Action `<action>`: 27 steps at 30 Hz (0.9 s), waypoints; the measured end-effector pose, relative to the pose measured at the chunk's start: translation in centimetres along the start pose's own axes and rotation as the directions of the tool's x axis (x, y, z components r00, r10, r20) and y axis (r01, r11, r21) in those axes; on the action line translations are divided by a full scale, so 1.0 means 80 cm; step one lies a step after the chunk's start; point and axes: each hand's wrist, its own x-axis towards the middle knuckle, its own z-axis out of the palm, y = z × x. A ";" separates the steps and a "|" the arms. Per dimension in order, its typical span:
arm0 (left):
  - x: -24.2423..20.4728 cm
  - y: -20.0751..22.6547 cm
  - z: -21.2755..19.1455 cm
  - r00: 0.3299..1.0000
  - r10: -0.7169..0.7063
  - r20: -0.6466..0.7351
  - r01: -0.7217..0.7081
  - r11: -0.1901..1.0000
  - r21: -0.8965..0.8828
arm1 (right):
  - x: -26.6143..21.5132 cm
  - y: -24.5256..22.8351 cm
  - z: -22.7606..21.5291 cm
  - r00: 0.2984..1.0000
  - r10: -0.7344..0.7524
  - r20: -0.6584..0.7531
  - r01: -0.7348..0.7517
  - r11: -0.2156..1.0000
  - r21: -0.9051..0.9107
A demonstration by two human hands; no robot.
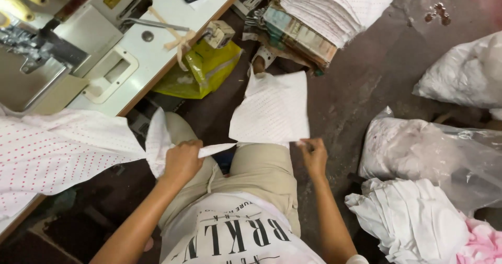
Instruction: Organizing and stacking sewn white fabric pieces at a sewing workstation.
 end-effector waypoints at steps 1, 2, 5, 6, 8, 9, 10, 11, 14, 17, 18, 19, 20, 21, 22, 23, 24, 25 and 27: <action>-0.004 -0.004 0.011 0.998 0.017 0.055 -0.017 1.000 -0.013 | -0.002 0.025 0.013 0.965 0.176 0.195 -0.128 0.963 -0.236; -0.012 0.005 -0.003 0.998 0.002 0.055 -0.001 1.000 -0.016 | -0.005 -0.004 0.010 0.963 0.170 0.209 -0.119 0.964 -0.238; -0.031 0.021 -0.029 0.999 -0.019 0.031 0.022 0.996 -0.092 | -0.019 -0.089 0.013 0.937 0.184 0.298 -0.105 0.960 -0.260; -0.033 0.020 -0.028 1.000 0.000 0.020 0.002 0.998 -0.070 | -0.024 -0.118 0.023 0.935 0.034 0.353 0.048 0.974 -0.220; -0.038 0.022 -0.028 1.000 0.013 0.008 -0.013 0.999 -0.047 | -0.037 -0.156 0.047 0.907 -0.121 0.403 0.203 0.965 -0.167; -0.039 0.024 -0.029 0.999 0.039 -0.018 -0.039 0.998 -0.051 | -0.041 -0.168 0.066 0.839 -0.254 0.481 0.351 0.929 -0.121; -0.039 0.025 -0.031 0.997 0.064 -0.043 -0.066 0.996 -0.053 | -0.046 -0.180 0.085 0.746 -0.378 0.548 0.488 0.871 -0.062; -0.038 0.026 -0.029 0.997 0.053 -0.049 -0.056 0.997 -0.052 | -0.039 -0.177 0.094 0.738 -0.388 0.552 0.496 0.867 -0.055; -0.036 0.028 -0.028 0.991 0.105 -0.083 -0.111 0.991 -0.070 | -0.022 -0.174 0.115 0.649 -0.435 0.625 0.608 0.790 -0.082; -0.030 0.026 -0.036 0.993 0.121 0.002 -0.119 0.978 -0.171 | -0.020 -0.199 0.095 0.705 -0.423 0.569 0.470 0.880 0.070; -0.025 0.026 -0.038 0.989 0.135 0.052 -0.120 0.966 -0.230 | -0.028 -0.220 0.075 0.702 -0.499 0.509 0.442 0.865 0.238; -0.019 0.027 -0.039 0.982 0.159 0.101 -0.124 0.949 -0.291 | -0.035 -0.239 0.051 0.706 -0.557 0.437 0.406 0.824 0.395; -0.017 0.031 -0.055 0.985 0.149 0.092 -0.116 0.950 -0.289 | -0.042 -0.240 0.054 0.697 -0.567 0.439 0.413 0.818 0.401; -0.015 0.035 -0.070 0.976 0.193 0.104 -0.131 0.892 -0.432 | -0.050 -0.239 0.055 0.649 -0.647 0.399 0.481 0.756 0.444; -0.014 0.040 -0.084 0.965 0.239 0.106 -0.139 0.814 -0.564 | -0.059 -0.238 0.056 0.595 -0.721 0.355 0.544 0.687 0.482; -0.012 0.037 -0.091 0.967 0.234 0.100 -0.139 0.814 -0.564 | -0.062 -0.234 0.063 0.590 -0.726 0.355 0.548 0.682 0.484; -0.010 0.034 -0.098 0.948 0.287 0.135 -0.136 0.753 -0.644 | -0.066 -0.229 0.071 0.605 -0.729 0.320 0.558 0.675 0.483; -0.006 0.032 -0.106 0.925 0.344 0.160 -0.131 0.685 -0.716 | -0.067 -0.226 0.078 0.619 -0.733 0.282 0.570 0.666 0.481; 0.011 -0.001 -0.145 0.921 0.246 0.301 -0.077 0.874 -0.479 | -0.060 -0.248 0.055 0.636 -0.713 0.295 0.515 0.677 0.527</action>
